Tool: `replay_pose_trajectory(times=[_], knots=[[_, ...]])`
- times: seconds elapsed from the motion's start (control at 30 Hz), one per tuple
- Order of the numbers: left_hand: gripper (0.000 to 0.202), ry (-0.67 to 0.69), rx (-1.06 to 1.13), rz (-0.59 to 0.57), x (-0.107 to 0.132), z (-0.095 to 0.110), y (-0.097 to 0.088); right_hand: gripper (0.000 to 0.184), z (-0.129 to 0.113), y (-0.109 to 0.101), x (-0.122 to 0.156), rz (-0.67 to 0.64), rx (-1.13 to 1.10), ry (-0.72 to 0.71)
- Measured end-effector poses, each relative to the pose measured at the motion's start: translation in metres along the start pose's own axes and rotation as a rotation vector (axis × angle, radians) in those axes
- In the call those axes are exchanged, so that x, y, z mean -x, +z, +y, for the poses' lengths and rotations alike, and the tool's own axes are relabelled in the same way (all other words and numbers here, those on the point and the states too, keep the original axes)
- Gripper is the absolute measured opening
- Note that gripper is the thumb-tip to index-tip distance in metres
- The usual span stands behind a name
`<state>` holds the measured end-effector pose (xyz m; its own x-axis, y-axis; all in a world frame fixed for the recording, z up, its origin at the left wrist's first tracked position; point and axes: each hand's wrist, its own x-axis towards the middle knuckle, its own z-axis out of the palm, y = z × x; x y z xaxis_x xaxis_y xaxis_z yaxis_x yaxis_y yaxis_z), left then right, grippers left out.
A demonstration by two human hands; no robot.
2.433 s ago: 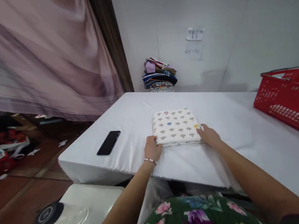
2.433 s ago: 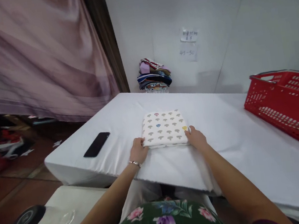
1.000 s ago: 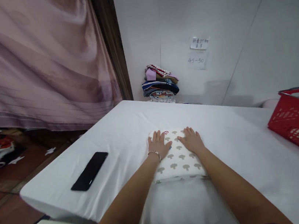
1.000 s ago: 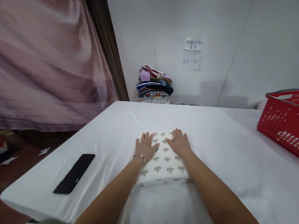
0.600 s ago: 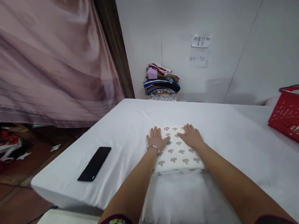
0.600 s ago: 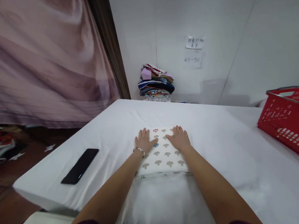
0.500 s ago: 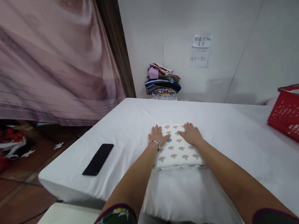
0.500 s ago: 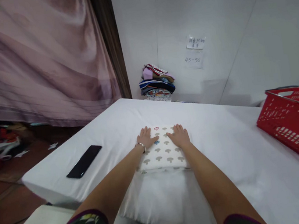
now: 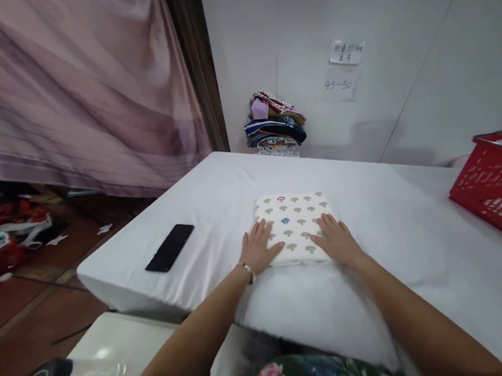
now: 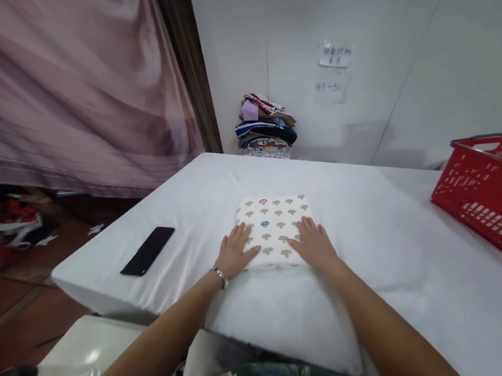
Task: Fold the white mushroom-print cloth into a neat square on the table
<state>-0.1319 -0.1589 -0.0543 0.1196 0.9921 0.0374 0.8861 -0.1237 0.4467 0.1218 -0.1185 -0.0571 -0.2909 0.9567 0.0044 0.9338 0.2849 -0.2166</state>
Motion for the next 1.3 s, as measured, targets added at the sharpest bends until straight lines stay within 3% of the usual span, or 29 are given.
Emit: replay_pose_trajectory(times=[0.23,0.37,0.5,0.63,0.9,1.07,1.3], knots=[[0.057,-0.053,0.127,0.015,-0.006,-0.002,-0.004,0.063,0.004,-0.008,-0.007,-0.01,-0.14,0.023],[0.057,-0.027,0.207,0.138,0.017,-0.008,-0.008,0.059,0.018,-0.016,0.015,0.171,-0.286,0.115],[0.06,0.089,0.124,0.204,0.048,-0.011,-0.006,0.056,0.024,-0.01,0.045,0.274,-0.248,-0.106],[0.05,0.0,0.089,0.27,0.057,-0.007,-0.001,0.056,0.022,0.002,0.056,0.253,-0.145,-0.244],[0.04,-0.169,0.123,0.303,0.053,0.011,0.0,0.056,0.027,0.011,0.052,0.221,-0.024,-0.292],[0.029,-0.308,0.028,0.229,0.051,0.011,-0.006,0.056,0.028,0.015,0.053,0.218,0.019,-0.309],[0.019,-0.363,0.049,0.189,0.054,0.009,-0.011,0.057,0.028,0.019,0.053,0.23,0.039,-0.336]])
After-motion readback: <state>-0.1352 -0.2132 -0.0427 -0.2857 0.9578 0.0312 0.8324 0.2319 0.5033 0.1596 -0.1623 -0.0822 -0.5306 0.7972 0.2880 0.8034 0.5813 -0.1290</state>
